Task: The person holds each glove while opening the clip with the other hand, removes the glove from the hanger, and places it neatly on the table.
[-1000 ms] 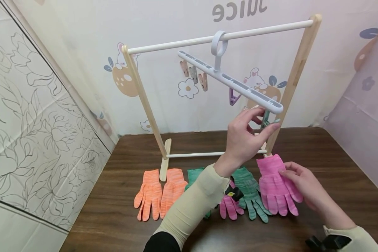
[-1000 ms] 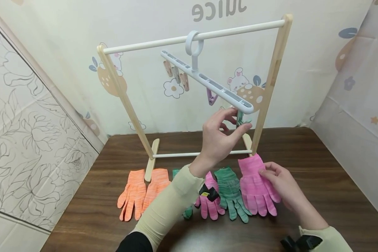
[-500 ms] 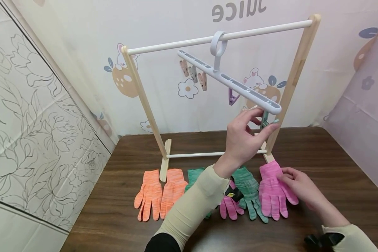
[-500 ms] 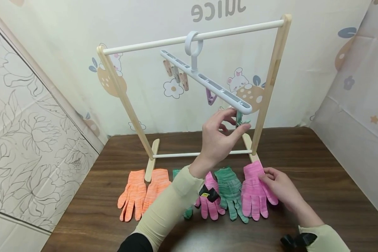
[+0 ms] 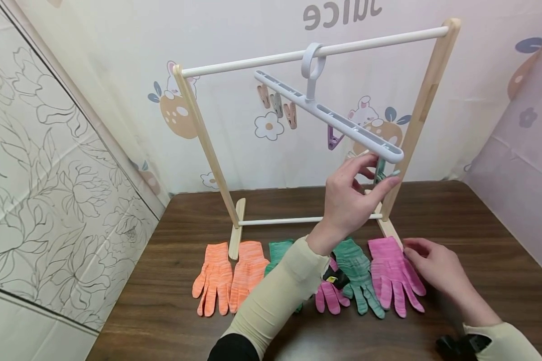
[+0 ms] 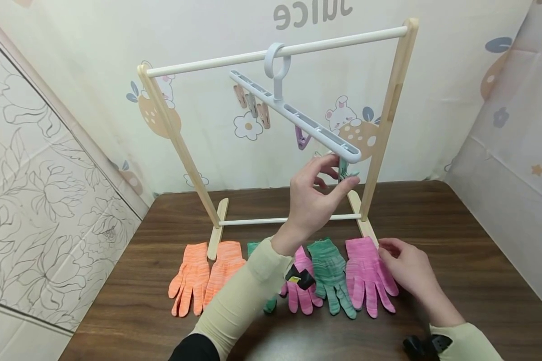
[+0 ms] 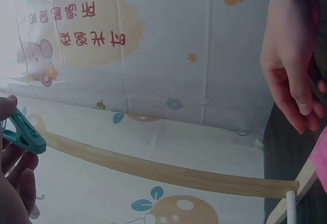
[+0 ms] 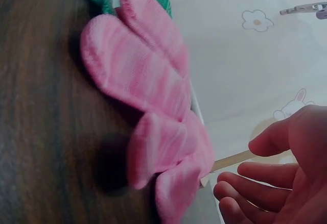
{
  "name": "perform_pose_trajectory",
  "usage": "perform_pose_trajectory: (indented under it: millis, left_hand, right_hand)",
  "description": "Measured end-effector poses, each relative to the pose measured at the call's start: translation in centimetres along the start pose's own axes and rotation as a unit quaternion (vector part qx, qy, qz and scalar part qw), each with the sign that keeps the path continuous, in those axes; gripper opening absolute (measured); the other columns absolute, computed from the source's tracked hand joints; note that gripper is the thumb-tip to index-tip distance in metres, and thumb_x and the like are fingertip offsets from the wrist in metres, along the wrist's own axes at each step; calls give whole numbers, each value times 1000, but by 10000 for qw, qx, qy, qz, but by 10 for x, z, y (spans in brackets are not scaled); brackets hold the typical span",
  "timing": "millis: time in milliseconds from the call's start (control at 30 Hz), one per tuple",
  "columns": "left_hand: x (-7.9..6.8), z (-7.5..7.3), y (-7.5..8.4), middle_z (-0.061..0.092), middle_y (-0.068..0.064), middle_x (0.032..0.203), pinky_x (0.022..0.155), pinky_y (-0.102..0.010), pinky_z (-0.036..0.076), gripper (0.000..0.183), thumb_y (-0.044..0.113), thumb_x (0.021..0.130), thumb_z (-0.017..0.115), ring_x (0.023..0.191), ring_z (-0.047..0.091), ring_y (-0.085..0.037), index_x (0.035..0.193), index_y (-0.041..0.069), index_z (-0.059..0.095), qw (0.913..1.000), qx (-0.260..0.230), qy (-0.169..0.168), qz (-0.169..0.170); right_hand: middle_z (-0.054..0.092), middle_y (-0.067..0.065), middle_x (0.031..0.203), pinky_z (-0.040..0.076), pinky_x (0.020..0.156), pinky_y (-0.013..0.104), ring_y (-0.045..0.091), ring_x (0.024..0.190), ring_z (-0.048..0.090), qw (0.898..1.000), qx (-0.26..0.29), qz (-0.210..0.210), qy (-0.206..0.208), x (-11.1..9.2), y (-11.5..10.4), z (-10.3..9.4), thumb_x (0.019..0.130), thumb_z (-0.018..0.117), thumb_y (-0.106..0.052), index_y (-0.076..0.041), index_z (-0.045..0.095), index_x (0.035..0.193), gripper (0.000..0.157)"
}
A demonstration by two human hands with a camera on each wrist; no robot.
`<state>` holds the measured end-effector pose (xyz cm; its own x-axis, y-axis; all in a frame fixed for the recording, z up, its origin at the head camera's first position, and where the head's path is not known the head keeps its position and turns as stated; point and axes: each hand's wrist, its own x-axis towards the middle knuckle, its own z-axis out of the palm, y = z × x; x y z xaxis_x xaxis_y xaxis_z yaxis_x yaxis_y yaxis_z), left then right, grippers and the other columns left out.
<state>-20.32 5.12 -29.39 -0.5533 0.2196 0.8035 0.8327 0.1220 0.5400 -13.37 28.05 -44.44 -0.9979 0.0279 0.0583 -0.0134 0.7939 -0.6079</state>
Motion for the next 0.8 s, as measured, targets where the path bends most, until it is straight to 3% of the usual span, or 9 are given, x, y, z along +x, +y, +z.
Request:
perform_pose_trajectory:
  millis: [400, 567, 800]
  left_hand:
    - [-3, 0, -1, 69, -4, 104, 63, -15, 51, 45, 14, 85, 80, 89, 59, -1, 126, 5, 63, 9999, -98, -31, 30]
    - [-7, -1, -5, 70, -4, 105, 63, -16, 51, 32, 13, 90, 75, 85, 59, -1, 119, 5, 65, 10000, -45, 4, -13]
    - [-22, -6, -15, 69, -4, 90, 64, -15, 50, 12, 12, 95, 66, 74, 55, 1, 103, 3, 68, 9997, 26, -163, -163]
  right_hand:
    - [65, 29, 115, 48, 74, 58, 47, 100, 61, 9997, 108, 147, 163, -5, -13, -6, 100, 58, -32, -1, 63, 122, 38]
    - [68, 25, 111, 50, 73, 55, 44, 97, 64, 9992, 115, -25, 389, -7, -21, -7, 99, 60, -30, -4, 66, 119, 33]
    - [69, 21, 110, 50, 70, 48, 41, 94, 66, 9984, 145, -264, 485, -8, -34, -10, 99, 61, -27, -6, 68, 116, 28]
